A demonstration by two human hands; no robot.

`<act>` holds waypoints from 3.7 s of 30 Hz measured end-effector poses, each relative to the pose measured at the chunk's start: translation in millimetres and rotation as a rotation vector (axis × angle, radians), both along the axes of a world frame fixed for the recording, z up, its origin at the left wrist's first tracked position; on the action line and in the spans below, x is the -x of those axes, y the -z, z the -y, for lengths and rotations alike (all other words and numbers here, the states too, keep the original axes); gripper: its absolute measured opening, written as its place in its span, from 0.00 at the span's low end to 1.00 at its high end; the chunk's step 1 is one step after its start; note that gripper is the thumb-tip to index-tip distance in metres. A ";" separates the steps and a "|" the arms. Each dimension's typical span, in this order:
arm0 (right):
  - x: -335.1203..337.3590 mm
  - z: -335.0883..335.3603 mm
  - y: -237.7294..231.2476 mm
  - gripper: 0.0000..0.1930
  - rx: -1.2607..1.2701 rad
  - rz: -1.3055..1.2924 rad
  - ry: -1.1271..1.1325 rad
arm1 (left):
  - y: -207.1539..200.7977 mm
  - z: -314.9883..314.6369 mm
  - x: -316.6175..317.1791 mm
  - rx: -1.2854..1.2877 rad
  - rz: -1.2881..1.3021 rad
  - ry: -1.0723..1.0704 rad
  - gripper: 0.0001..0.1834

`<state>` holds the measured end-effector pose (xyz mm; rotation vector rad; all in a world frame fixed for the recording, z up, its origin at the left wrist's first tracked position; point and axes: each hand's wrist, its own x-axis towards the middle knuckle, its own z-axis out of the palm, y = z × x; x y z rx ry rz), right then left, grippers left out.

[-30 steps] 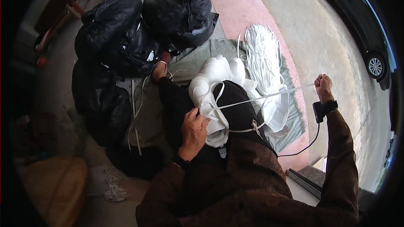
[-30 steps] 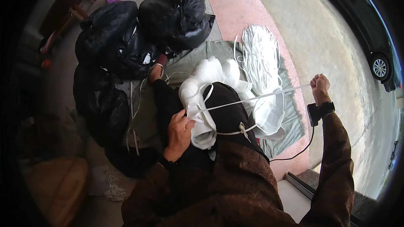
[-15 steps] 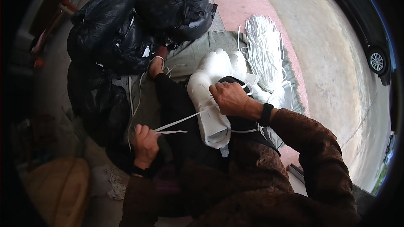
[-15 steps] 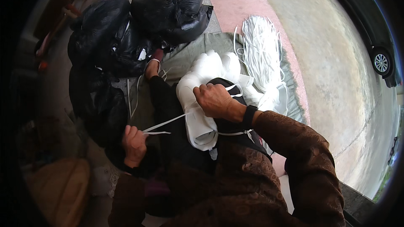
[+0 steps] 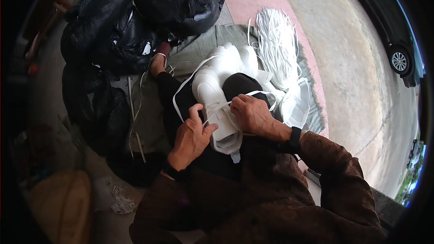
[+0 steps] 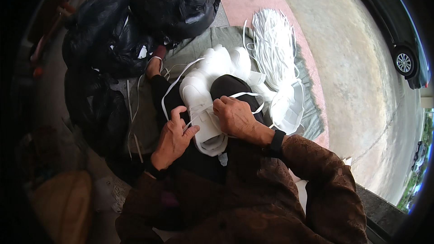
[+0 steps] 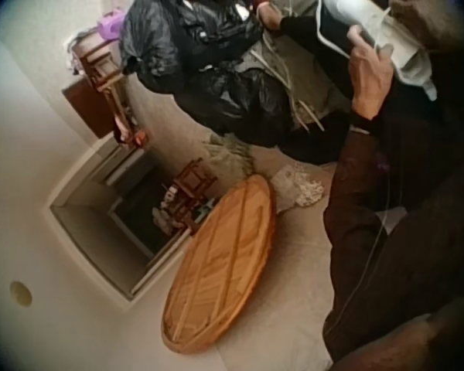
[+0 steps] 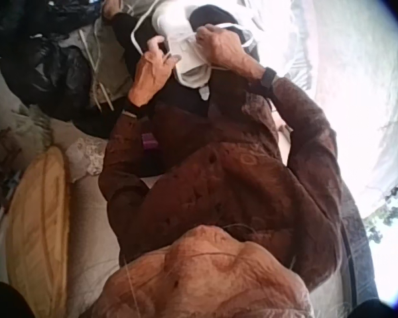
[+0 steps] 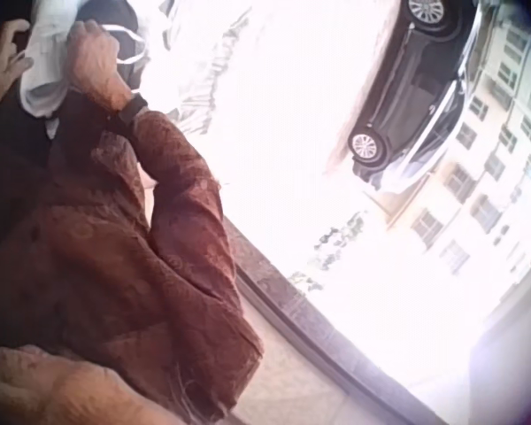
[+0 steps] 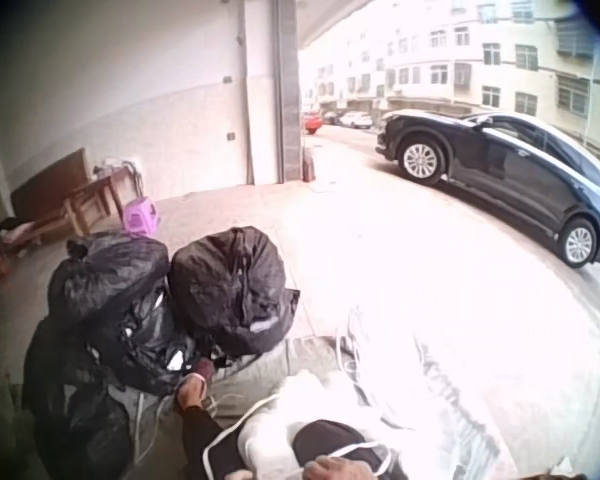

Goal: The recorder is lacing a series of white sneakers while sitting on an outdoor porch.

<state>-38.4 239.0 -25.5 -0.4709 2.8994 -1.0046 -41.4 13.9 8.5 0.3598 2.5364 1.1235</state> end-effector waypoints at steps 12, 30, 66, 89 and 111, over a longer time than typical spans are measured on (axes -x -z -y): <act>14.8 0.0 -4.6 0.17 -0.127 -0.003 -0.209 | -101.4 257.5 -33.5 -1.318 -0.105 -1.643 0.11; 13.1 21.2 5.4 0.06 0.117 0.074 0.009 | 33.1 17.5 -11.6 -0.611 0.306 -0.525 0.06; -29.5 26.2 -61.6 0.14 0.154 -0.253 -0.406 | -21.0 -38.1 -105.6 -0.511 0.366 -0.339 0.11; 20.0 13.1 1.0 0.06 0.487 0.566 -0.033 | 32.5 -50.4 -87.2 -2.004 1.358 -0.986 0.14; -54.2 89.3 -99.4 0.08 0.776 -0.137 -0.671 | -54.6 119.2 -68.4 -1.815 0.501 -0.821 0.10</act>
